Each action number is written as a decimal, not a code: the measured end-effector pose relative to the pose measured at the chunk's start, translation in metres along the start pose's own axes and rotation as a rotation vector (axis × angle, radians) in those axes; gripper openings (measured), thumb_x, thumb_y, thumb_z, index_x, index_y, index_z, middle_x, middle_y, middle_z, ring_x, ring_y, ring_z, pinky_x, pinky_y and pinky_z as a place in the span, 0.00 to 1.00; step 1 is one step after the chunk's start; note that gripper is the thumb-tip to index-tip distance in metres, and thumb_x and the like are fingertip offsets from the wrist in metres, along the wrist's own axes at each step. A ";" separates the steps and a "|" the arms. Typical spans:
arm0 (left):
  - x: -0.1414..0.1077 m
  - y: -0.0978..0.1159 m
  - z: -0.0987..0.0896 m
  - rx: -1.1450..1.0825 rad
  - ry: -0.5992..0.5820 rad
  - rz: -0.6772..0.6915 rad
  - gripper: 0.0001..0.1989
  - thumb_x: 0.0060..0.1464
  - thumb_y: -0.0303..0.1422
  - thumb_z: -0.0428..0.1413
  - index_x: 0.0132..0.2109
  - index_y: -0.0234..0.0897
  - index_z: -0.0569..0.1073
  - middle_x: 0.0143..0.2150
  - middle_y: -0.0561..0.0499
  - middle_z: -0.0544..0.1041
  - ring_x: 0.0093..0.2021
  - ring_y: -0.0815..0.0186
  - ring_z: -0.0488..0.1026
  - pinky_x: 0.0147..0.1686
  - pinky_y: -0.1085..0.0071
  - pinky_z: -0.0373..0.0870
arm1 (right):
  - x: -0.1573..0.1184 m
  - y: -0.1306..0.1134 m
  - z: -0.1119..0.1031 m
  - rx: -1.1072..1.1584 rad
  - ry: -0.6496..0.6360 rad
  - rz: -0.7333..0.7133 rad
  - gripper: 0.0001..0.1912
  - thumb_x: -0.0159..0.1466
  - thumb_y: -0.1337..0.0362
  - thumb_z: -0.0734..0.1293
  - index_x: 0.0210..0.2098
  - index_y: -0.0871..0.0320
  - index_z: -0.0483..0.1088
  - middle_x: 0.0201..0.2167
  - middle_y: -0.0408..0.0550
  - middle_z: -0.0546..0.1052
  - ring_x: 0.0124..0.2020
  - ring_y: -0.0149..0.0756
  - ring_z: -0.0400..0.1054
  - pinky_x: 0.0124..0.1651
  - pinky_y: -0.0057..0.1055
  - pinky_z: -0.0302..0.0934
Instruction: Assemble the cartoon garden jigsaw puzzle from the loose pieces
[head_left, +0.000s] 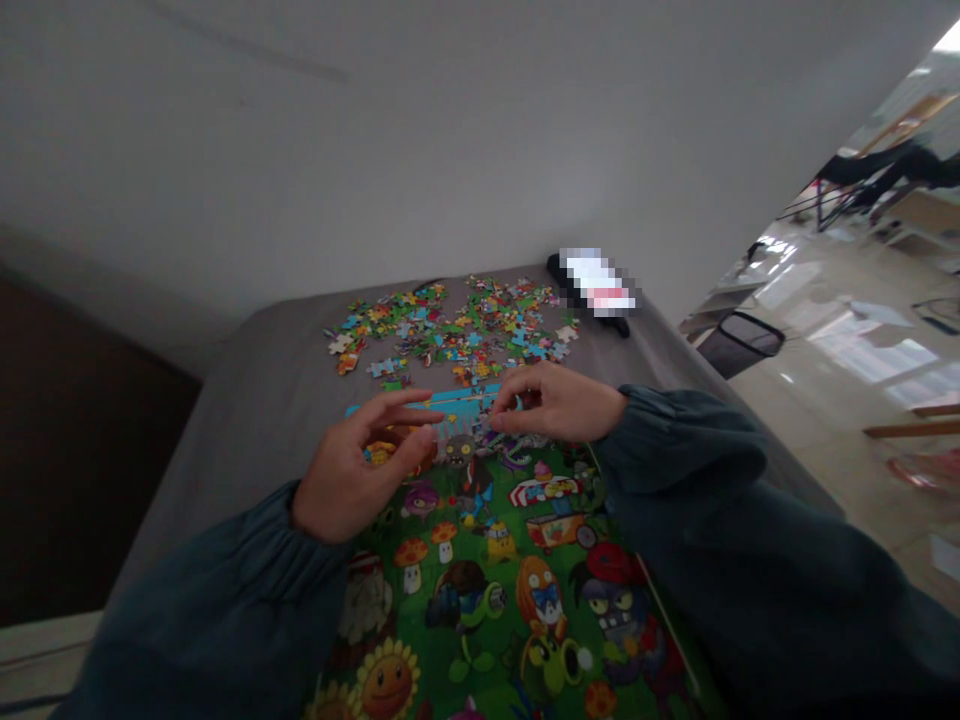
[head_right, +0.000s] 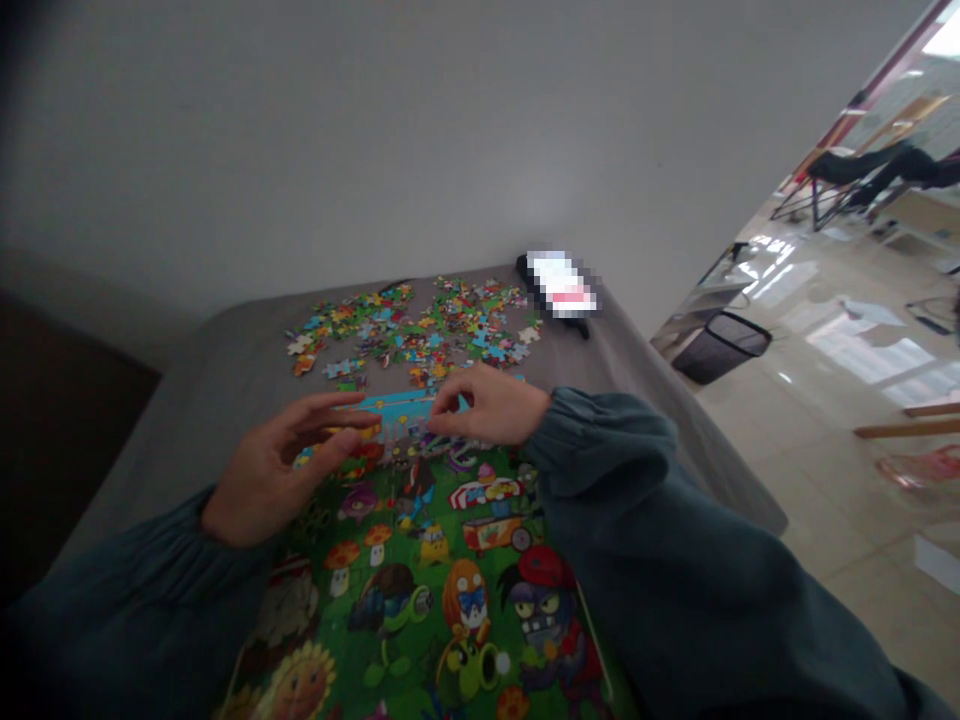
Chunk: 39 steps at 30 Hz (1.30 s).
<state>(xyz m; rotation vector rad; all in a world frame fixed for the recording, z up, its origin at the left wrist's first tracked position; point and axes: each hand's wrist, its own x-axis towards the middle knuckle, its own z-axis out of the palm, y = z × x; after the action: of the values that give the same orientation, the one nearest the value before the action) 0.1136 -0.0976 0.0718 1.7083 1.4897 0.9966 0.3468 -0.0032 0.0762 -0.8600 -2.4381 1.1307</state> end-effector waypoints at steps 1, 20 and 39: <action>0.001 -0.001 -0.001 0.008 0.011 0.011 0.22 0.56 0.46 0.57 0.52 0.36 0.72 0.44 0.43 0.83 0.40 0.59 0.80 0.40 0.65 0.78 | 0.000 0.004 -0.003 -0.028 -0.038 0.022 0.07 0.61 0.62 0.69 0.32 0.59 0.78 0.30 0.44 0.76 0.27 0.27 0.63 0.30 0.27 0.56; 0.002 -0.007 -0.001 0.102 0.029 0.054 0.15 0.59 0.41 0.55 0.49 0.38 0.73 0.41 0.47 0.82 0.38 0.63 0.79 0.40 0.68 0.76 | -0.002 0.020 -0.001 -0.341 -0.208 0.069 0.07 0.63 0.61 0.68 0.35 0.57 0.76 0.36 0.49 0.76 0.37 0.35 0.66 0.42 0.32 0.59; 0.002 -0.006 -0.004 0.150 0.002 0.090 0.11 0.60 0.39 0.54 0.46 0.39 0.75 0.42 0.49 0.82 0.38 0.65 0.79 0.41 0.69 0.75 | 0.002 0.021 0.000 -0.361 -0.230 0.022 0.08 0.61 0.62 0.73 0.38 0.59 0.75 0.40 0.49 0.73 0.45 0.39 0.64 0.49 0.35 0.57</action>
<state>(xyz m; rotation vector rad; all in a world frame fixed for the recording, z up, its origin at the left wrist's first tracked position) 0.1079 -0.0947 0.0689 1.8945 1.5335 0.9528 0.3540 0.0087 0.0601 -0.9006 -2.8874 0.8482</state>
